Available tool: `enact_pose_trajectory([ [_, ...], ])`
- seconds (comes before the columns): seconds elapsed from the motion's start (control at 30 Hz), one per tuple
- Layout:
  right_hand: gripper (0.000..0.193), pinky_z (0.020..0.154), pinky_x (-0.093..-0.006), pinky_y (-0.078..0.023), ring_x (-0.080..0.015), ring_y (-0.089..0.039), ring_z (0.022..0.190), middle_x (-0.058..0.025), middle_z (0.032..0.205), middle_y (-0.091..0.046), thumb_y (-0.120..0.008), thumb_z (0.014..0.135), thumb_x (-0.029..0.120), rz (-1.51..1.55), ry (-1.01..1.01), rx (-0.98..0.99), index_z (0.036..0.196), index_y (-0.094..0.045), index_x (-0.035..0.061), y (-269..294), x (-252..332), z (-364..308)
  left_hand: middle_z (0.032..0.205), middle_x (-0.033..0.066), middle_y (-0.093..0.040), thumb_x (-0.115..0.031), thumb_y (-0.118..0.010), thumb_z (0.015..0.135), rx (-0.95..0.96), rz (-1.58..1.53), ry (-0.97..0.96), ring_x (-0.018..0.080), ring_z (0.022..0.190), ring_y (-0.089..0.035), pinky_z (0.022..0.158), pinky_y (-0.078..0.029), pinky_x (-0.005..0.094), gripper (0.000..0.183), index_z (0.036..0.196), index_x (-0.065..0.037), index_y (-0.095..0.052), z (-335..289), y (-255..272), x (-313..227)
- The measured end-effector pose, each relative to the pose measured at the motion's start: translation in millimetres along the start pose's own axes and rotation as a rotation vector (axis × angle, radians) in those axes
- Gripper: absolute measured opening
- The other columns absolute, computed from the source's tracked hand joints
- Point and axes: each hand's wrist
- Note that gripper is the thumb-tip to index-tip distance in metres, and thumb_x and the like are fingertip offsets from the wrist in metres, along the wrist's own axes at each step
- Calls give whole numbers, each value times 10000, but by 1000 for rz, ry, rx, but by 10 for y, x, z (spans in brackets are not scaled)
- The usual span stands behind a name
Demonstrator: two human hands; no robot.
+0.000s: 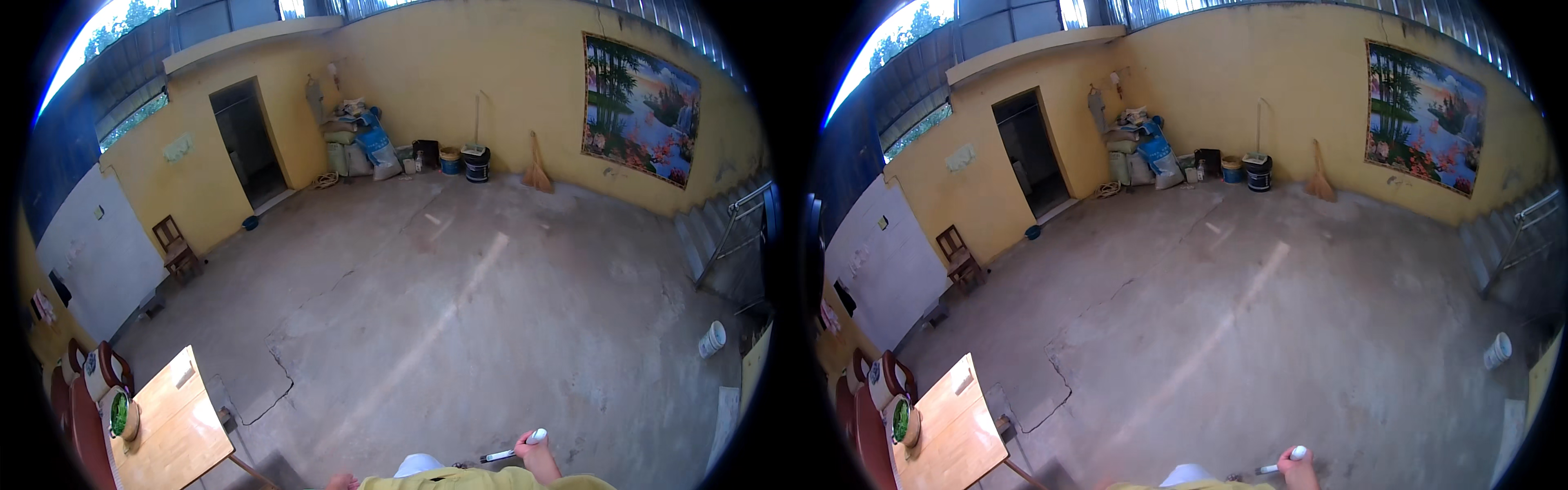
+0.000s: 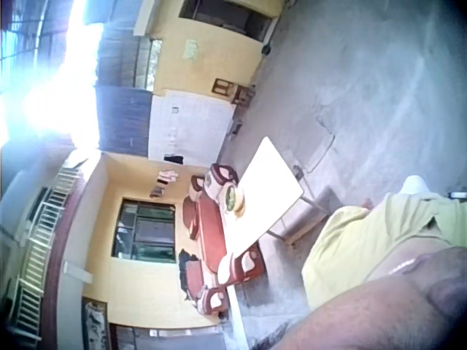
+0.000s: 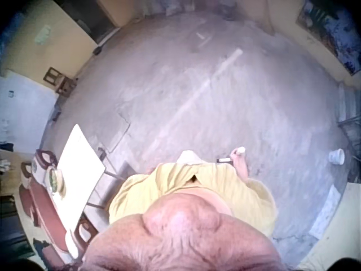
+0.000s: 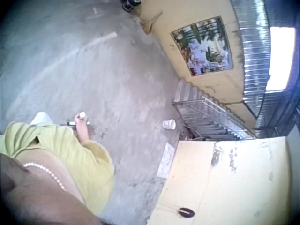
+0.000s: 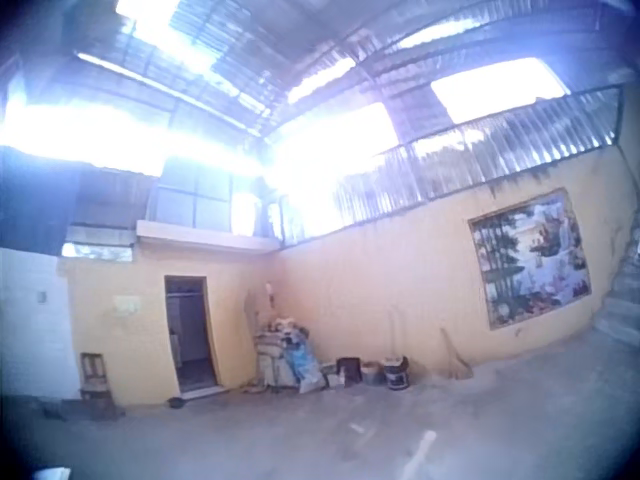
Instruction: The person inserts a small part into a headlamp housing and screws on the lens cap. They then use a brush and a squeegee to clean debris from the work ledge and the floor.
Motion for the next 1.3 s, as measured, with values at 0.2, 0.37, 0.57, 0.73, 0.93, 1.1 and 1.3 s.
enact_pose_trajectory([
  [0.2,231,376,-190,-464,-102,-492,435,16,542,-469,-528,776,333,99,53,-57,680,-497,125,-1218,-212,551,895,136,-559,-112,-460,834,-307,-105,252,230,716,-582,573,-504,311,232,1050,-28,-475,425,-118,-448],
  [0.37,222,389,-189,-470,-102,-505,469,9,589,-486,-528,778,342,137,119,-48,724,-512,127,-1876,-199,1236,887,139,-554,-113,-458,829,-358,-156,250,242,720,-575,576,-505,324,228,1042,-32,-476,1316,-760,-1357],
  [0.57,217,390,-187,-469,-102,-508,480,7,610,-491,-525,780,343,82,201,-40,745,-518,129,-3073,-337,1383,811,111,-566,-116,-466,823,24,65,-190,197,628,-578,487,-479,274,181,975,-26,-504,1949,-3334,-3695],
  [0.73,215,392,-185,-468,-102,-511,490,4,627,-496,-522,783,344,39,190,-55,763,-523,130,-4084,-593,1795,860,104,-589,-108,-486,825,376,190,-375,172,679,-595,566,-490,263,227,1032,-18,-505,1856,-5108,-4895],
  [0.93,213,394,-182,-466,-102,-515,502,2,648,-502,-519,786,345,-14,170,-86,784,-529,132,-5570,-762,2625,858,95,-598,-119,-501,824,434,311,-368,169,684,-600,570,-496,272,216,1020,-33,-533,2907,-5704,-5042],
  [1.1,213,395,-180,-465,-102,-518,512,-1,665,-506,-516,788,345,-56,85,-114,802,-534,133,-6846,-1011,3255,811,91,-589,-81,-503,808,-83,14,100,177,657,-592,544,-496,282,189,990,-34,-530,3308,-5074,-5035],
  [1.3,154,357,-170,-439,-88,-471,420,11,553,-476,-475,791,237,36,154,-85,705,-523,118,-8365,-1805,2641,798,83,-573,-63,-498,803,-328,-239,200,170,648,-577,551,-495,279,181,980,-35,-516,3482,-5478,-5519],
])
Point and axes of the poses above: each hand's wrist, its own z-axis towards the middle knuckle, its own y-axis out of the back of the hand, x = y × z
